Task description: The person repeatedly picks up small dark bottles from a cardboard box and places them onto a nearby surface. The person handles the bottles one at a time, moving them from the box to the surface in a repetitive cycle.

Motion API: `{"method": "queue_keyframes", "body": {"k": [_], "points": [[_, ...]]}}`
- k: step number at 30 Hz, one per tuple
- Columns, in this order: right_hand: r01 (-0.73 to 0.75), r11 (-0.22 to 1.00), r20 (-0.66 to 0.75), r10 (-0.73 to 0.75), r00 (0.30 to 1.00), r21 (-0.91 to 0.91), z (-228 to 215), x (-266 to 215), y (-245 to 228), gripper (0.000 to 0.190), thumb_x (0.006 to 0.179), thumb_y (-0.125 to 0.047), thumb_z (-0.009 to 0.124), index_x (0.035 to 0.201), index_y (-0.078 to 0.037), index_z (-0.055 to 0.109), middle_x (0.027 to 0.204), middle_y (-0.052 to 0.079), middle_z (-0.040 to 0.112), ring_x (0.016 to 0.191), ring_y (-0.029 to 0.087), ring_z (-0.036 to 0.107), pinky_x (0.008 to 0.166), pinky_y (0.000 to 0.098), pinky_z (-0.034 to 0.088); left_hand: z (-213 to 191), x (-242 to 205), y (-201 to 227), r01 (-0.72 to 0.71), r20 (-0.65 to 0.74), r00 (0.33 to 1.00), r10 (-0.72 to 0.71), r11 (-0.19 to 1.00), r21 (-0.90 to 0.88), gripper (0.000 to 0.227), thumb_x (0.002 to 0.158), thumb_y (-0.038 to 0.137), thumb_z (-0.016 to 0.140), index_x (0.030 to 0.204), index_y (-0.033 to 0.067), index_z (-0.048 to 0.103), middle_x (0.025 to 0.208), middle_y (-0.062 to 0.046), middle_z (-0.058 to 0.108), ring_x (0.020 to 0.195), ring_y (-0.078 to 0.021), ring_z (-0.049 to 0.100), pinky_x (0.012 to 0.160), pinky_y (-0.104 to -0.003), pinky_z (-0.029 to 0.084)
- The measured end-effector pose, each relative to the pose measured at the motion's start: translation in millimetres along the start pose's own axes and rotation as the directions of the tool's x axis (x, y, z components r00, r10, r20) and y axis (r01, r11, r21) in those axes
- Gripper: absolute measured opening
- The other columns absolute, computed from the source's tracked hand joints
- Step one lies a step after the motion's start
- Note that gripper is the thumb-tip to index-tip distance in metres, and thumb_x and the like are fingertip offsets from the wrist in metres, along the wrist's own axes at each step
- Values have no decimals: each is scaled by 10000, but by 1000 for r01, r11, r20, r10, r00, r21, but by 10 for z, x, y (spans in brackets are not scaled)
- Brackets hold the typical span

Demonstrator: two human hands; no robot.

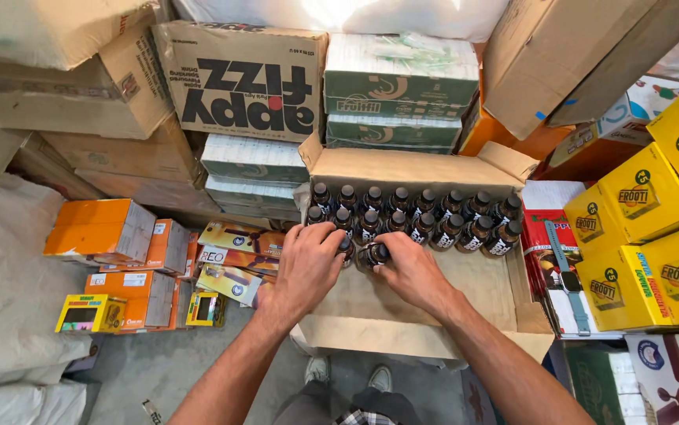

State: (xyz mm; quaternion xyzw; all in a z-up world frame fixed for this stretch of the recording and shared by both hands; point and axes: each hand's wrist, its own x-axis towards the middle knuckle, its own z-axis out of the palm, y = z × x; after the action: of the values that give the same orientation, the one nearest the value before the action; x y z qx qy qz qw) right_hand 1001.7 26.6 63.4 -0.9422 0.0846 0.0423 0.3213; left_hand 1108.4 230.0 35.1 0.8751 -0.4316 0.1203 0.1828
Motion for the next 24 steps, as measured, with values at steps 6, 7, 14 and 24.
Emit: {"method": "queue_keyframes", "body": {"k": [6,7,14,24], "points": [[-117,992,2,117,993,-47,-1,44,-156,613,882,-240,743,1437,-225,483,1203,108,694,1186,339,678,1003,535,559,163,53,-120,-120,-37,992,119,992,-43,216,877,260,714,1081,217,660,1017,40,643,1002,-157,681,1013,-376,436],[-127,991,-2,127,992,-46,-20,15,-220,613,882,-240,743,1437,-225,483,1203,108,694,1186,339,678,1003,535,559,145,55,-129,-128,-34,991,127,990,-49,216,877,260,714,1081,217,660,1017,40,643,1002,-157,681,1013,-376,436],[-239,969,18,240,970,-67,-13,-7,-367,456,957,-312,688,1354,-113,587,1175,160,739,1136,333,723,969,491,584,175,85,-230,-133,5,991,135,981,-144,182,924,298,683,1096,238,666,1026,54,638,1017,-154,667,1030,-371,423],[-294,956,-2,294,956,-27,34,-79,-478,555,973,-354,688,1419,-48,564,1233,210,722,1207,369,683,1025,528,549,80,70,-282,-149,11,988,154,969,-199,271,894,301,725,1143,206,673,1042,42,643,1044,-173,684,1027,-384,450]]}}
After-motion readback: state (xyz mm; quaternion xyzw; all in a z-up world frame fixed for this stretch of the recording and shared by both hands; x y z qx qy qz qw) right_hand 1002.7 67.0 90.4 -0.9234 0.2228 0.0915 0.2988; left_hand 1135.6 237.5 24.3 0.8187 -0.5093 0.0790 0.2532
